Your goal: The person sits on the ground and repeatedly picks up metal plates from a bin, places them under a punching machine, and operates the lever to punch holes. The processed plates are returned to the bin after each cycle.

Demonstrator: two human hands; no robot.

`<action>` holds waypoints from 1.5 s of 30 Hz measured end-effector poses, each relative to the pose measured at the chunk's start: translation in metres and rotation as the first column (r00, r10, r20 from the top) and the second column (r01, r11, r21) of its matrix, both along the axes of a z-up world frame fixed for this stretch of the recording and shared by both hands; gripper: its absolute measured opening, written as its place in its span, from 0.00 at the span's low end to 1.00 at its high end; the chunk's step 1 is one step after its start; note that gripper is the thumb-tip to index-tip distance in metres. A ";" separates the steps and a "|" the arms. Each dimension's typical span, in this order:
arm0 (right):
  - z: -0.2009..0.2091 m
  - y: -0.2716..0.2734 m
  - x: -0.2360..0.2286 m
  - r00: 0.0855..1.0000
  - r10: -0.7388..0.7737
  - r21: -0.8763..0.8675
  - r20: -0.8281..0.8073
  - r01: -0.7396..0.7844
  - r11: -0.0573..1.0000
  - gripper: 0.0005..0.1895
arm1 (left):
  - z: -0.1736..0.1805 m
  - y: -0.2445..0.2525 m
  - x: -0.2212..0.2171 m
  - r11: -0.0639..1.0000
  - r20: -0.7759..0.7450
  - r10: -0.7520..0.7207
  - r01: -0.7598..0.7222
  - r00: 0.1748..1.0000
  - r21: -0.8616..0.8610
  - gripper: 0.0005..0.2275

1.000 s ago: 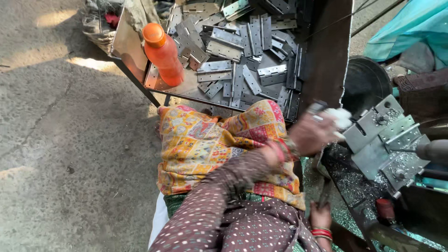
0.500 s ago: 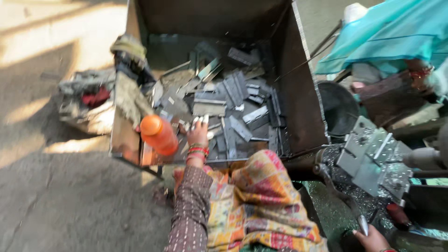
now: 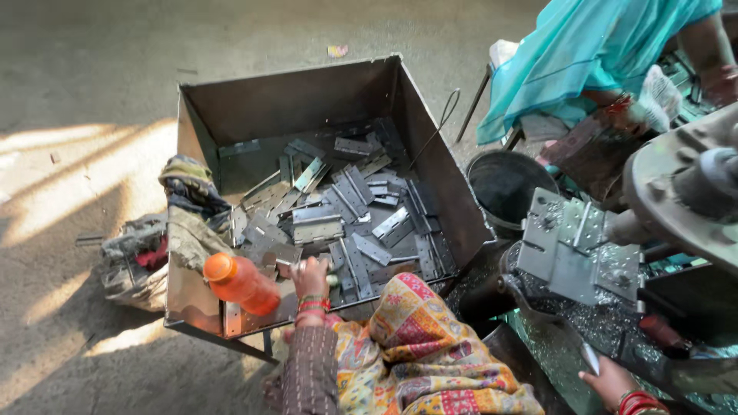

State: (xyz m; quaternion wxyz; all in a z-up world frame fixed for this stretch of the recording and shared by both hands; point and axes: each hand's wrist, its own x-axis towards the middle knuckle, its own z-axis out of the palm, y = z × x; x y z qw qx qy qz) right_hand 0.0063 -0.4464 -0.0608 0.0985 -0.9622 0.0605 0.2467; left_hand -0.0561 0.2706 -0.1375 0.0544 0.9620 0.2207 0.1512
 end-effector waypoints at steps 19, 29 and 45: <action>0.007 0.014 -0.025 0.999 0.044 0.004 0.013 -0.044 0.999 0.28 | 0.238 -0.352 0.105 0.727 0.436 -0.452 0.605 0.778 -0.325 0.14; 0.020 0.024 -0.027 0.995 0.001 0.041 -0.101 0.003 0.999 0.31 | 0.186 -0.446 0.096 0.770 -0.124 -0.638 0.631 0.760 -0.095 0.20; 0.051 0.030 -0.035 0.995 0.053 0.105 0.083 -0.062 0.993 0.30 | 0.212 -0.405 0.023 0.700 0.328 -0.597 0.675 0.732 -0.232 0.22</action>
